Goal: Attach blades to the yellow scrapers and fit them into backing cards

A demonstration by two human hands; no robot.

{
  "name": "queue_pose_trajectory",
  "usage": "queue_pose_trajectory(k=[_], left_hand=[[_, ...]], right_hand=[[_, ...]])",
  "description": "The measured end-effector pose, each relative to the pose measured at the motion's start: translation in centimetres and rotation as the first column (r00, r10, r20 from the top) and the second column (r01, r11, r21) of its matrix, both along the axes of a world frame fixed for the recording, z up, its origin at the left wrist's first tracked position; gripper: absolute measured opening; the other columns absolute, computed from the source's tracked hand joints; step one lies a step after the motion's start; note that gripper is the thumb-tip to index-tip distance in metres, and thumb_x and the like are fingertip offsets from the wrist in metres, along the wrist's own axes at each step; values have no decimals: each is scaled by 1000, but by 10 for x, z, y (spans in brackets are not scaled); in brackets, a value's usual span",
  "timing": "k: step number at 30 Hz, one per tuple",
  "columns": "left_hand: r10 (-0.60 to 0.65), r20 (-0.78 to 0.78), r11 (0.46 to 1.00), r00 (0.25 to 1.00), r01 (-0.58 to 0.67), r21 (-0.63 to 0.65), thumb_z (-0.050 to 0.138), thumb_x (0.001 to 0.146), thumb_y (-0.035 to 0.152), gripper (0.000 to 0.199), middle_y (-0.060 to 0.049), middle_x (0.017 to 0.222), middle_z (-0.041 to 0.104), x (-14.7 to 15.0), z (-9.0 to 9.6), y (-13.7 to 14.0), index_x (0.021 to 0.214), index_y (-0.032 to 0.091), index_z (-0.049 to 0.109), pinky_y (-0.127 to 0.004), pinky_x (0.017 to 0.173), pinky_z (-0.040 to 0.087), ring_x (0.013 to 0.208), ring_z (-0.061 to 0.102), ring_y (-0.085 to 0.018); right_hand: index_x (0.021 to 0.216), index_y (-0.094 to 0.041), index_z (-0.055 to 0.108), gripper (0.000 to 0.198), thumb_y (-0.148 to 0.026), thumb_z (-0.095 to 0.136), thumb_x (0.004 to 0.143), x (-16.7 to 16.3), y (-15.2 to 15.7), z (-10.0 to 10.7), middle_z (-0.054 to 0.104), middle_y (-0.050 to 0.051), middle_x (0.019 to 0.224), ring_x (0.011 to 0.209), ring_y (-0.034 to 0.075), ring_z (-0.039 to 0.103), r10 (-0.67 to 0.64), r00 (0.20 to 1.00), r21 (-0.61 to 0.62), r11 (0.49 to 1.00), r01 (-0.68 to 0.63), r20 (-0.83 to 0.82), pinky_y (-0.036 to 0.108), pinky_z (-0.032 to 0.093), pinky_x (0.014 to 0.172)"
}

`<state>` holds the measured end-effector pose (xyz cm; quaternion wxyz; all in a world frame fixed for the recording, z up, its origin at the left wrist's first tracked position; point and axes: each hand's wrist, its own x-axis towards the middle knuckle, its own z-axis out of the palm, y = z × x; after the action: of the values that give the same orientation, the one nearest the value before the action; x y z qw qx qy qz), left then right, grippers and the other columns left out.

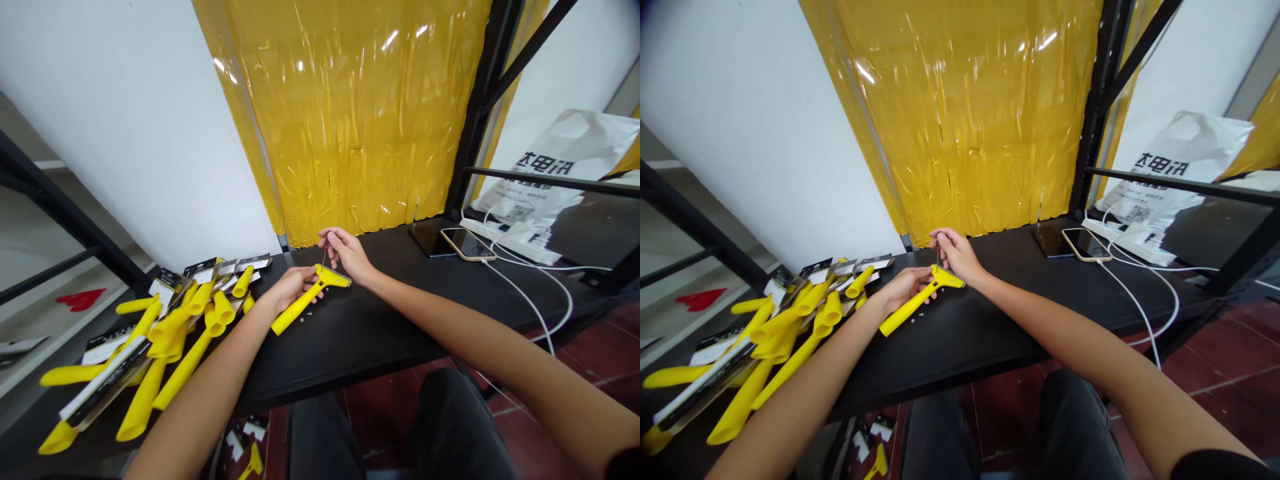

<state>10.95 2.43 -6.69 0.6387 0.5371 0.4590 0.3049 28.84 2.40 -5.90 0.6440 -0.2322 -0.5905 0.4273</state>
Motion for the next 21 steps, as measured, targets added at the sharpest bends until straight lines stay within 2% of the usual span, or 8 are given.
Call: queue_pose_trajectory(k=[7,11,14,17,21], left_hand=[[-10,-26,999,1000,9,-39,54,98,27,24,-17,88,75,1,3,-1,106,7,66,-31,44,55,56,70,-22],[-33,-22,999,999,33,-25,57,97,29,25,-18,90,76,0,0,0,104,8,68,-29,44,55,57,70,-21],[-27,-13,999,1000,28,29,65,92,26,19,-16,91,76,-1,6,-1,100,9,68,-26,43,52,55,67,-18],[17,56,993,998,-23,116,69,89,26,19,-14,91,75,-5,26,-7,100,10,68,-25,43,52,56,66,-16],[91,122,940,988,-125,318,72,87,36,27,-8,87,71,-15,58,-23,100,13,66,-24,47,51,60,66,-16]], right_hand=[[104,-23,64,38,-59,65,91,-2,-1,-3,64,1,84,53,9,46,-78,996,8,997,78,52,22,39,39],[105,-24,64,39,-61,58,94,3,0,0,65,3,86,64,13,52,-152,987,52,987,149,54,24,42,48],[105,-27,61,38,-62,52,98,13,2,5,61,3,85,78,18,57,-339,941,111,935,338,-5,30,50,66],[106,-28,56,35,-61,45,101,23,4,8,56,3,84,83,20,57,-501,864,186,846,500,-44,36,50,80],[107,-27,55,30,-54,41,104,31,8,5,56,3,86,81,21,56,-578,810,304,794,527,104,38,47,83]])
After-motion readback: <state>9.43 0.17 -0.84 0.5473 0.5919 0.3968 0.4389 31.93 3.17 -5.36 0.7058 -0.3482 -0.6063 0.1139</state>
